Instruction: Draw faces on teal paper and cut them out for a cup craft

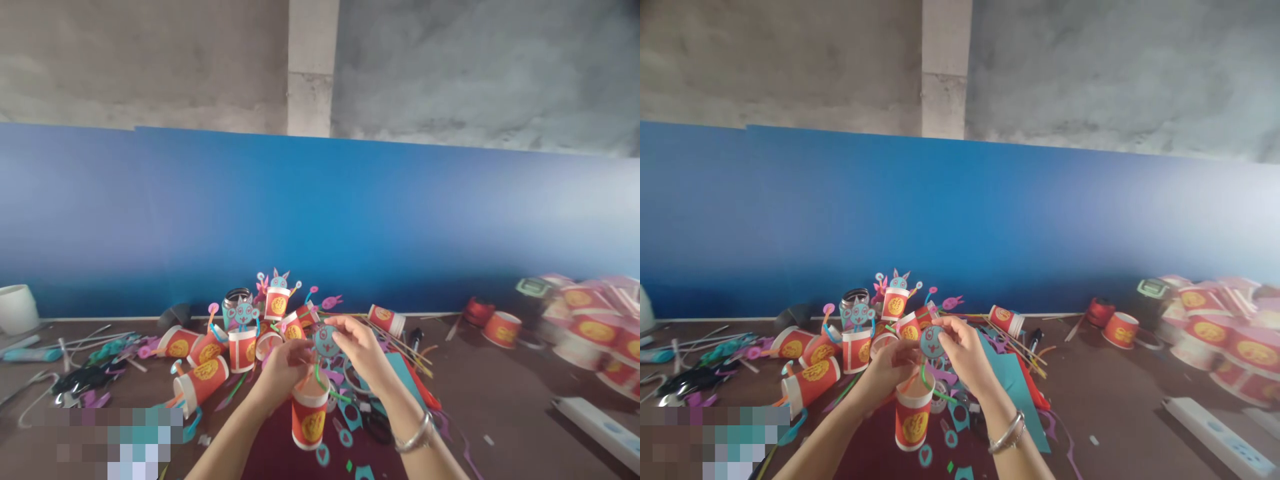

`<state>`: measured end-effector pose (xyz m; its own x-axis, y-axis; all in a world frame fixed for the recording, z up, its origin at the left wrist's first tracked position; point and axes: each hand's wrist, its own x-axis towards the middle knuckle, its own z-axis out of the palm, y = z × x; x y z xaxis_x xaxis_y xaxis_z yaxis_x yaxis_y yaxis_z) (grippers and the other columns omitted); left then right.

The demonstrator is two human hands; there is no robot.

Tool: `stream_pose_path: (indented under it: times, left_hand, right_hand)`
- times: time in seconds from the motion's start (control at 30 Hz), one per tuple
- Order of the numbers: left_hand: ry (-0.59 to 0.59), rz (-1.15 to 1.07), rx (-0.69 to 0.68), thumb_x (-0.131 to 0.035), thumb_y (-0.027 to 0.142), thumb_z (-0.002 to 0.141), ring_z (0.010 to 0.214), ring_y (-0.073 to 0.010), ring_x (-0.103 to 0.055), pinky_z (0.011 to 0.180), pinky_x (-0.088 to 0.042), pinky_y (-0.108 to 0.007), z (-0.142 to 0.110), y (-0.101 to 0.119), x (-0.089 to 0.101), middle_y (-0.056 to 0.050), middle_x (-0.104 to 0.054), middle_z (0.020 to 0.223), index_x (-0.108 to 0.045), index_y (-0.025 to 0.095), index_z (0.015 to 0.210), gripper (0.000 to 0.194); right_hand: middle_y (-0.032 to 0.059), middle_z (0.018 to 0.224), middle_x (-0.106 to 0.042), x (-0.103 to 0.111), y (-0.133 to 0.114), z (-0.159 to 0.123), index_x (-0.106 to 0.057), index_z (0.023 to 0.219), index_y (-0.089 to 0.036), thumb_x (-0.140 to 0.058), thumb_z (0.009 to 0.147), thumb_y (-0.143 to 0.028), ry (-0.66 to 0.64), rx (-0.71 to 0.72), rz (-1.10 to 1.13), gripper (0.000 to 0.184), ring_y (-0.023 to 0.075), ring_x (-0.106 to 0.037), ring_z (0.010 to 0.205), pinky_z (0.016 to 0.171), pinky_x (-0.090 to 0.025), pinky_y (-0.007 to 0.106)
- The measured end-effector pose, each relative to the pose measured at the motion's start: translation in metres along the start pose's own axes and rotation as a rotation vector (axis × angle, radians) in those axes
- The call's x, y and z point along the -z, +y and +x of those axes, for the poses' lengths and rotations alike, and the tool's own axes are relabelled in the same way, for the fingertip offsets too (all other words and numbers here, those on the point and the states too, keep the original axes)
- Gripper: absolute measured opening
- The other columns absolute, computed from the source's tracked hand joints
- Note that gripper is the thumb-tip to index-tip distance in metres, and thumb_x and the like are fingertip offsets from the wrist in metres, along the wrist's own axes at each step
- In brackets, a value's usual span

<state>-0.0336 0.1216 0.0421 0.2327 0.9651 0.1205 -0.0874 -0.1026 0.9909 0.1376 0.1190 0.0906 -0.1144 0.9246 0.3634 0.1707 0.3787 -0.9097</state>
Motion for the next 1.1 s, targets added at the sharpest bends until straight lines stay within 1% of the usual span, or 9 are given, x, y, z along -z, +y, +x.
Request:
stream_pose_path:
  times: [0.1,0.2,0.3,0.4,0.53,0.77,0.93,1.03,1.1]
  left_hand:
    - [-0.035,-0.056,0.035,-0.069,0.017,0.056,0.076,-0.0209,-0.063,0.076,-0.045,-0.033,0.000,-0.001,0.000,-0.008,-0.069,0.079,-0.065,0.011,0.086,0.031]
    - [-0.063,-0.058,0.039,-0.072,0.020,0.057,0.075,-0.0224,-0.064,0.077,-0.044,-0.034,0.000,0.000,-0.001,-0.008,-0.070,0.075,-0.067,0.011,0.079,0.024]
    - [-0.084,-0.099,0.045,-0.075,0.022,0.056,0.074,-0.0222,-0.064,0.076,-0.044,-0.034,-0.001,0.001,-0.001,-0.006,-0.070,0.073,-0.068,0.012,0.080,0.027]
    - [-0.117,-0.135,0.056,-0.075,0.022,0.056,0.074,-0.0218,-0.064,0.077,-0.044,-0.034,-0.002,0.004,-0.001,-0.005,-0.070,0.073,-0.069,0.013,0.083,0.028]
    - [-0.118,-0.158,0.083,-0.074,0.018,0.055,0.074,-0.0215,-0.063,0.077,-0.044,-0.033,-0.005,0.009,-0.002,-0.005,-0.070,0.071,-0.069,0.012,0.083,0.029]
    - [-0.126,-0.247,0.107,-0.073,0.015,0.052,0.071,-0.0209,-0.064,0.075,-0.045,-0.033,-0.005,0.009,-0.003,-0.004,-0.068,0.070,-0.069,0.013,0.081,0.029]
    - [-0.156,-0.242,0.096,-0.075,0.016,0.053,0.074,-0.0212,-0.063,0.075,-0.045,-0.032,-0.006,0.010,-0.001,-0.005,-0.068,0.071,-0.068,0.012,0.083,0.031]
    - [-0.164,-0.221,0.103,-0.079,0.022,0.052,0.073,-0.0204,-0.063,0.072,-0.045,-0.031,-0.008,0.013,-0.002,-0.005,-0.067,0.072,-0.067,0.012,0.084,0.036]
    - [-0.143,-0.198,0.104,-0.080,0.026,0.053,0.072,-0.0195,-0.062,0.071,-0.045,-0.030,-0.009,0.015,-0.004,-0.004,-0.066,0.073,-0.066,0.012,0.084,0.037]
  right_hand:
    - [0.0055,0.091,-0.068,0.000,0.002,0.000,-0.062,0.100,-0.016,-0.053,0.075,-0.021,-0.030,0.019,-0.038,0.027,0.0170,-0.061,0.079,0.068,-0.047,0.027]
    - [0.0050,0.087,-0.069,-0.002,0.003,0.000,-0.064,0.101,-0.016,-0.055,0.072,-0.017,-0.108,-0.023,-0.045,0.031,0.0184,-0.063,0.079,0.069,-0.049,0.028]
    - [0.0042,0.083,-0.071,-0.005,0.003,-0.001,-0.067,0.094,-0.015,-0.055,0.070,-0.014,-0.142,-0.042,-0.057,0.027,0.0187,-0.063,0.075,0.068,-0.049,0.029]
    - [0.0030,0.079,-0.071,-0.008,0.005,-0.001,-0.068,0.089,-0.016,-0.054,0.069,-0.012,-0.140,-0.035,-0.063,0.024,0.0182,-0.063,0.072,0.066,-0.049,0.028]
    - [0.0013,0.074,-0.069,-0.009,0.010,0.001,-0.067,0.084,-0.016,-0.053,0.068,-0.010,-0.128,-0.021,-0.074,0.022,0.0165,-0.062,0.067,0.063,-0.048,0.026]
    - [-0.0016,0.064,-0.063,-0.010,0.019,0.002,-0.062,0.078,-0.016,-0.052,0.068,-0.011,-0.131,-0.061,-0.029,0.015,0.0114,-0.055,0.055,0.051,-0.041,0.021]
    - [-0.0005,0.068,-0.064,-0.011,0.019,0.002,-0.062,0.078,-0.015,-0.051,0.068,-0.011,-0.120,-0.039,-0.046,0.016,0.0126,-0.057,0.061,0.056,-0.043,0.022]
    - [-0.0003,0.068,-0.064,-0.011,0.016,0.001,-0.062,0.077,-0.015,-0.051,0.068,-0.011,-0.117,-0.017,-0.075,0.015,0.0134,-0.058,0.063,0.059,-0.045,0.023]
    - [-0.0004,0.068,-0.064,-0.011,0.014,0.000,-0.062,0.077,-0.015,-0.051,0.068,-0.010,-0.119,-0.004,-0.093,0.015,0.0138,-0.058,0.064,0.060,-0.045,0.023]
